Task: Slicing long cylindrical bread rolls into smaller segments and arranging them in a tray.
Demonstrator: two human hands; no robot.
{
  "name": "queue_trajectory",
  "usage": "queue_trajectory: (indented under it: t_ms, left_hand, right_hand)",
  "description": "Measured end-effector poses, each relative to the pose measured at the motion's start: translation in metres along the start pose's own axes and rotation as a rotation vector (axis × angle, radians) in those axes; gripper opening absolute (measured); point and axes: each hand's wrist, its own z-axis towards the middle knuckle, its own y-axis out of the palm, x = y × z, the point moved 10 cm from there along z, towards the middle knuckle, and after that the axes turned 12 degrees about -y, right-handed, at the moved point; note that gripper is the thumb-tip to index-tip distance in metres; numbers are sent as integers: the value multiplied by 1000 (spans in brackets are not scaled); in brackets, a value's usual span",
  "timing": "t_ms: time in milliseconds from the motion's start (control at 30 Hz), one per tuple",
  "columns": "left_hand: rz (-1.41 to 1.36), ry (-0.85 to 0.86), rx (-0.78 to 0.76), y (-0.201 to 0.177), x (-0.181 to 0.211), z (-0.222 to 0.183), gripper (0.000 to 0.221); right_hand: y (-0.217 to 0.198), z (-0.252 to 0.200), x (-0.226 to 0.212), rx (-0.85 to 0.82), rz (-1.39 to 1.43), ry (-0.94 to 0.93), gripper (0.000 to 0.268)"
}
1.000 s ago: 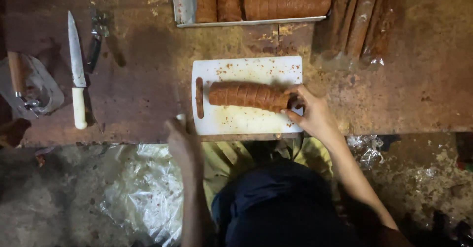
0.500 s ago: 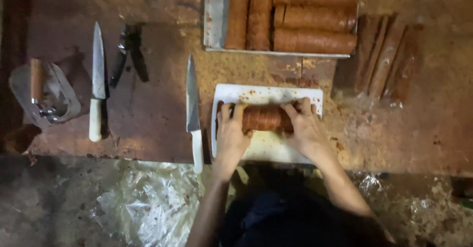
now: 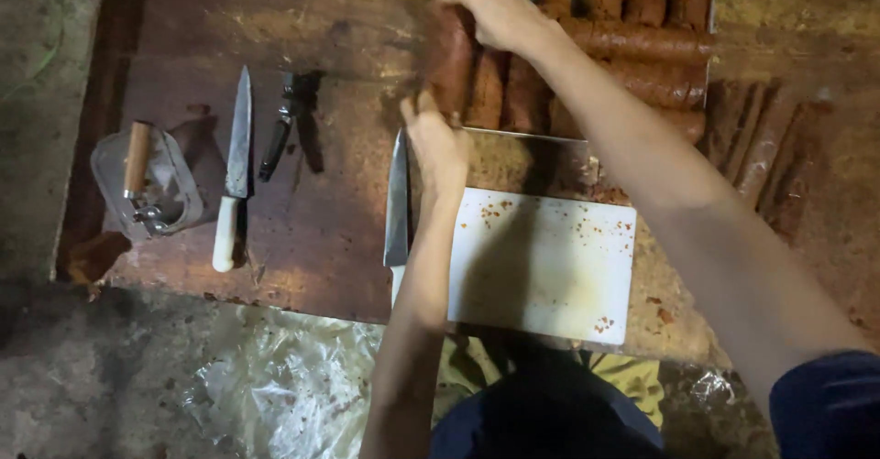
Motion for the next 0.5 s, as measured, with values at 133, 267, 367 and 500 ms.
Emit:
queue_trajectory:
  t_ms: [133, 267, 367, 500]
  left_hand:
    - [202, -79, -205, 20, -13, 2, 21]
    - [301, -135, -233, 15, -9, -4, 39]
    - [307, -68, -157, 3, 7, -16, 30]
    - [149, -215, -280, -21, -14, -50, 53]
  right_hand:
    - [54, -31, 49, -480, -178, 334, 79]
    - [56, -21, 37, -556, -228, 512, 84]
    - [65, -24, 30, -489, -339, 492, 101]
    - [25, -74, 11, -191, -231, 498, 108]
